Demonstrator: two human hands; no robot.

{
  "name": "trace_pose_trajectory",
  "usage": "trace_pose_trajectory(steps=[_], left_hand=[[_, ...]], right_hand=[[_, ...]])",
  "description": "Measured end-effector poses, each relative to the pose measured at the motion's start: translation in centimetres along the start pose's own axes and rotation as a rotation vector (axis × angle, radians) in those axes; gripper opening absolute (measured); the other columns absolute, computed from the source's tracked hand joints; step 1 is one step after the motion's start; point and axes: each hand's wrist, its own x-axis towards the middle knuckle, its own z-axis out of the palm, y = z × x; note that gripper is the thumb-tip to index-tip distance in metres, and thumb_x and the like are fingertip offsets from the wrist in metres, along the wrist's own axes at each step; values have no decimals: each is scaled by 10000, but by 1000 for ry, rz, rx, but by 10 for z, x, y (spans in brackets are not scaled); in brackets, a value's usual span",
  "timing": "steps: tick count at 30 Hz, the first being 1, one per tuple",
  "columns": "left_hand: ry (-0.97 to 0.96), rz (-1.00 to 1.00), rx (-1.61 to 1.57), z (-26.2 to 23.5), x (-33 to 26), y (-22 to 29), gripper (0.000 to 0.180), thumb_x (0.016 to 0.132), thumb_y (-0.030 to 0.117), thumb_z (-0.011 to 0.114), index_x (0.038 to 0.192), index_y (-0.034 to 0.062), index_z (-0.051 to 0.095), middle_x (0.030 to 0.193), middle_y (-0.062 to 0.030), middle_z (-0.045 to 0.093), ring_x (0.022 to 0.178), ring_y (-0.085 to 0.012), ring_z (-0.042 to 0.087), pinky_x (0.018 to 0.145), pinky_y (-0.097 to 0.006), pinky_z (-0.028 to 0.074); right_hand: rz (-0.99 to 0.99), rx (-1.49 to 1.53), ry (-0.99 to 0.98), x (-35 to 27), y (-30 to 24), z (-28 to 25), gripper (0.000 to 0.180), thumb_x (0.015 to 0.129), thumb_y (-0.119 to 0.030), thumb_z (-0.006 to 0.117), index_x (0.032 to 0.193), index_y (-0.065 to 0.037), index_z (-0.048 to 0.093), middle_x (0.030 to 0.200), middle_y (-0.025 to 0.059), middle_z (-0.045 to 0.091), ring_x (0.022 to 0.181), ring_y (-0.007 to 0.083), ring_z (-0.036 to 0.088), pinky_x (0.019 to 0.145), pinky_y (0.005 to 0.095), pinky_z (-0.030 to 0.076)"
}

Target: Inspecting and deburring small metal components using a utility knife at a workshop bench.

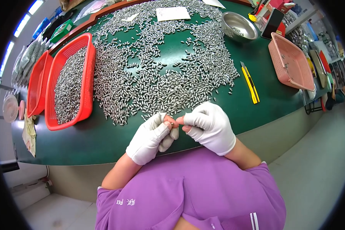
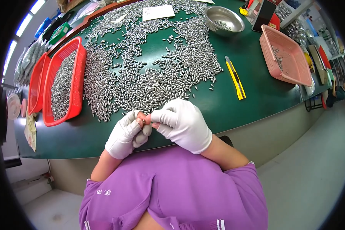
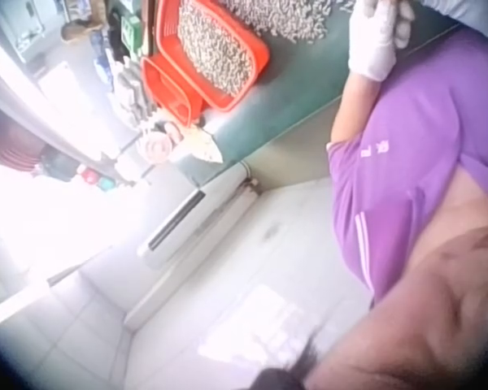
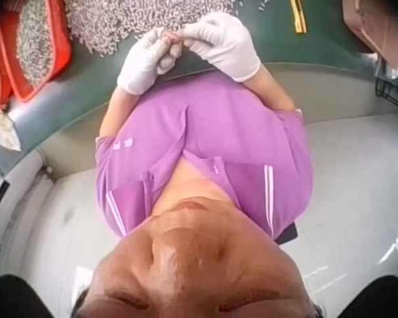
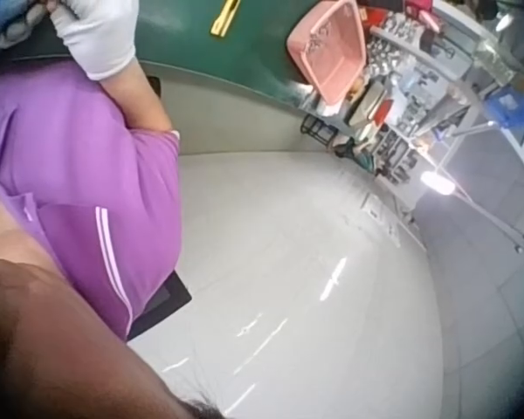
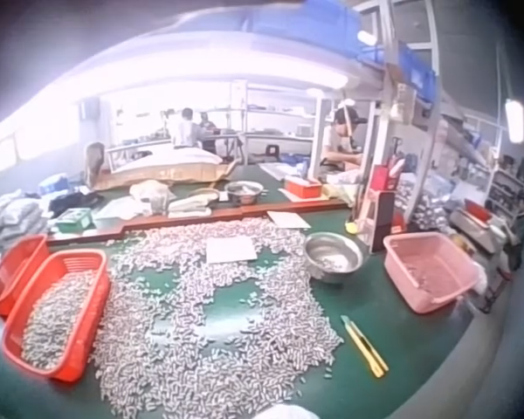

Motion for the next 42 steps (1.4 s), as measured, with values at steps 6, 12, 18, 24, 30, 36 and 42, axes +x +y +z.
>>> trace_pose_trajectory(steps=[6,12,18,24,30,36,42], left_hand=[[14,3,30,2,0,0,234,987,284,532,1003,51,523,798,-27,574,530,-49,400,461,-188,317],[18,12,36,2,0,0,238,988,286,530,997,49,542,794,-26,569,529,-49,403,460,-194,321],[24,3,5,3,0,-1,207,989,267,526,1016,63,550,800,-20,571,533,-51,404,463,-189,306],[-51,24,-33,-3,3,-3,166,972,213,527,1065,75,530,859,-17,581,562,-46,394,484,-191,297],[-51,10,-34,-3,3,-2,172,963,220,529,1060,78,521,871,-25,585,561,-45,384,489,-194,295],[-81,55,-23,-5,3,-4,180,964,247,542,1029,80,528,859,-32,588,551,-45,385,487,-194,300],[-59,38,-19,-4,3,-4,175,965,248,543,1008,78,534,836,-37,588,543,-50,392,480,-193,307]], right_hand=[[-2,7,-22,-1,1,6,228,723,-79,735,943,-134,711,714,55,621,611,242,593,527,345,481],[8,-143,53,0,5,-4,197,716,-53,754,897,-99,695,717,58,617,640,237,588,567,337,470],[178,-367,215,-7,16,-15,158,693,-106,766,822,-144,684,770,30,595,714,234,575,618,359,466],[161,-390,57,-7,19,-18,203,646,-40,772,811,-138,707,768,35,598,720,227,587,628,343,475],[182,-462,-44,-8,16,-9,147,701,-167,750,832,-149,687,782,30,589,751,230,585,654,357,484],[208,-496,-90,-8,15,-6,144,707,-152,752,831,-139,680,775,35,587,745,233,585,650,355,482],[154,-307,69,-6,9,-9,138,707,-89,747,812,-114,662,786,49,620,718,229,594,639,337,484]])
